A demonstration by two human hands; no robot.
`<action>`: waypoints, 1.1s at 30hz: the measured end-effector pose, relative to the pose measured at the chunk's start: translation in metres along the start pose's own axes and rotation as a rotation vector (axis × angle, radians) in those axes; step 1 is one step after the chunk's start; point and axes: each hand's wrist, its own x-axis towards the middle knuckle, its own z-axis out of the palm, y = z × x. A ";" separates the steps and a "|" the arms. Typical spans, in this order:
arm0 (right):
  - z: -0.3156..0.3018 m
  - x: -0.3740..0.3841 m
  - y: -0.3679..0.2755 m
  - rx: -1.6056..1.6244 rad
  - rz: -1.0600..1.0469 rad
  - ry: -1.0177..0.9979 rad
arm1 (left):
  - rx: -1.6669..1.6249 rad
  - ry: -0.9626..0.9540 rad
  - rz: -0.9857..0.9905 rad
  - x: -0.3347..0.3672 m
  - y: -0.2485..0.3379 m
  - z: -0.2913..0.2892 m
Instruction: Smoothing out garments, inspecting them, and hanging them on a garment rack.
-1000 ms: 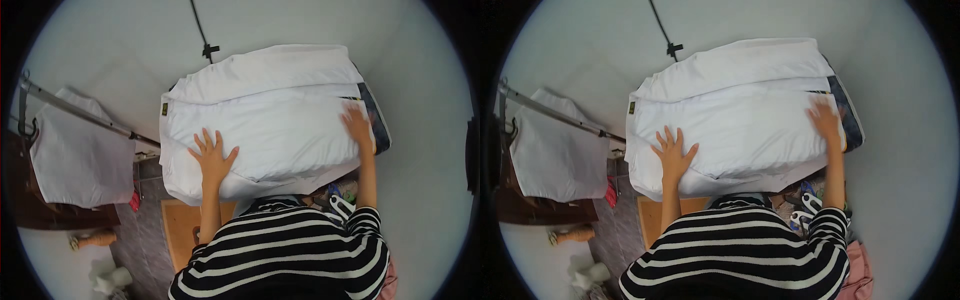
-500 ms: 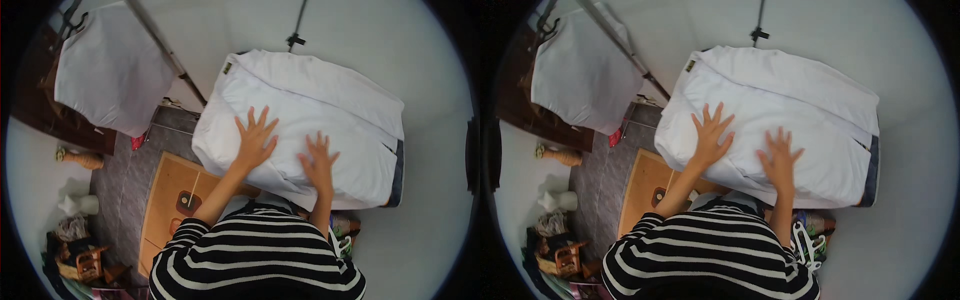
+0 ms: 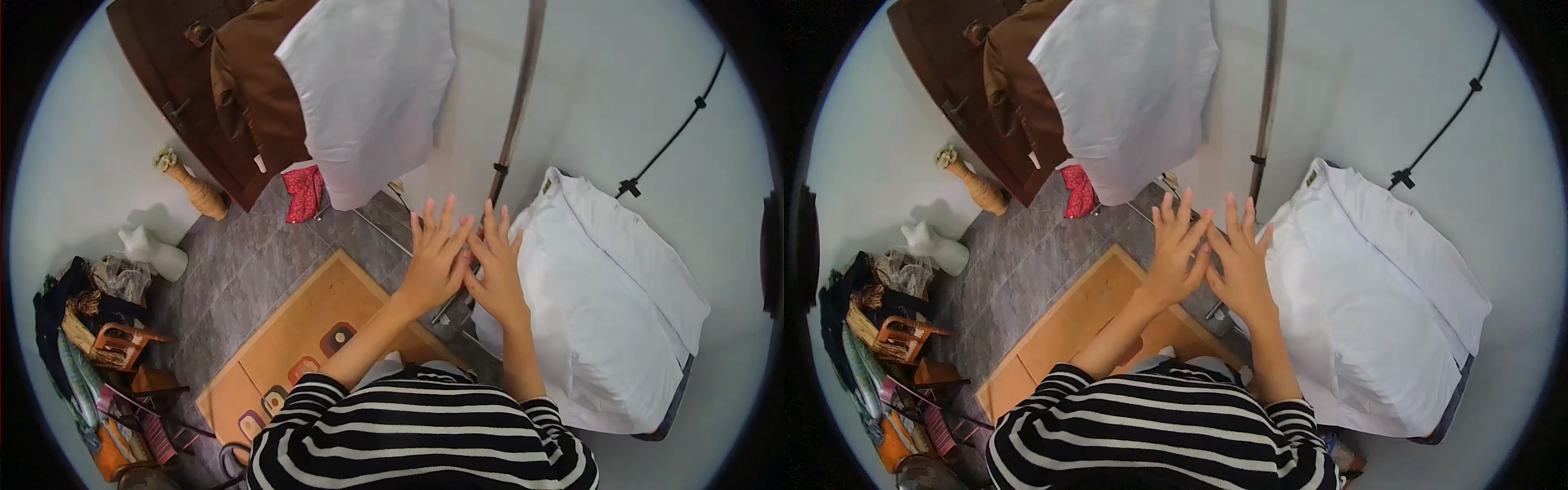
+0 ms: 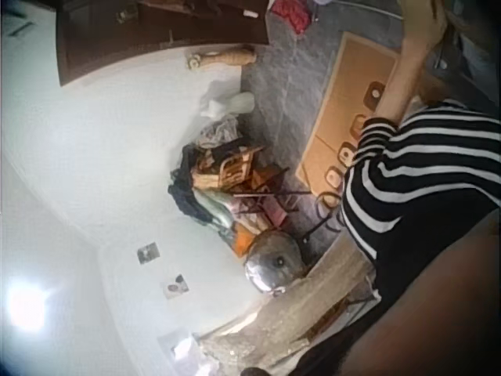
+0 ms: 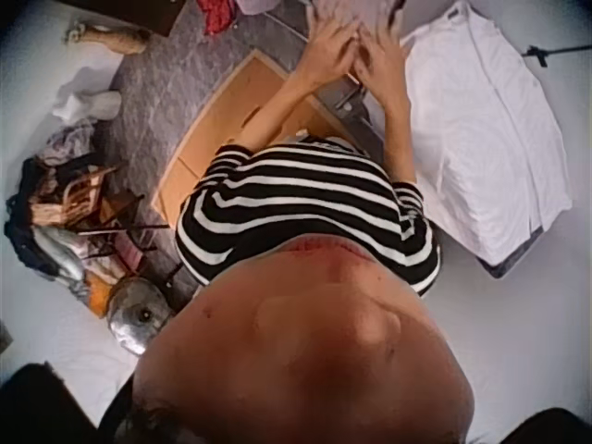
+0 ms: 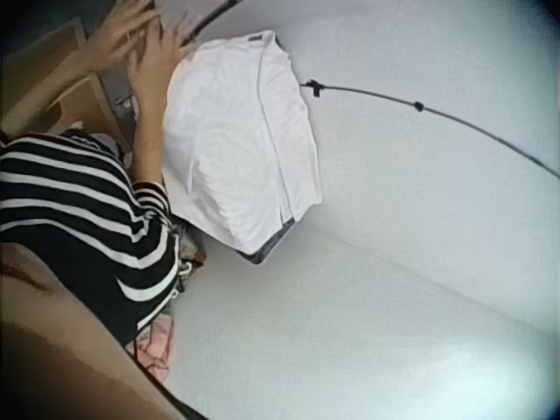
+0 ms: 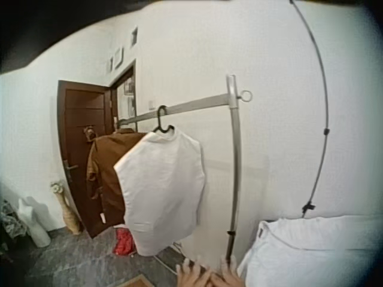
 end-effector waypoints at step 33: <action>0.038 0.318 -0.070 -0.166 -0.558 0.592 | -0.501 0.166 0.125 0.188 -0.202 -0.154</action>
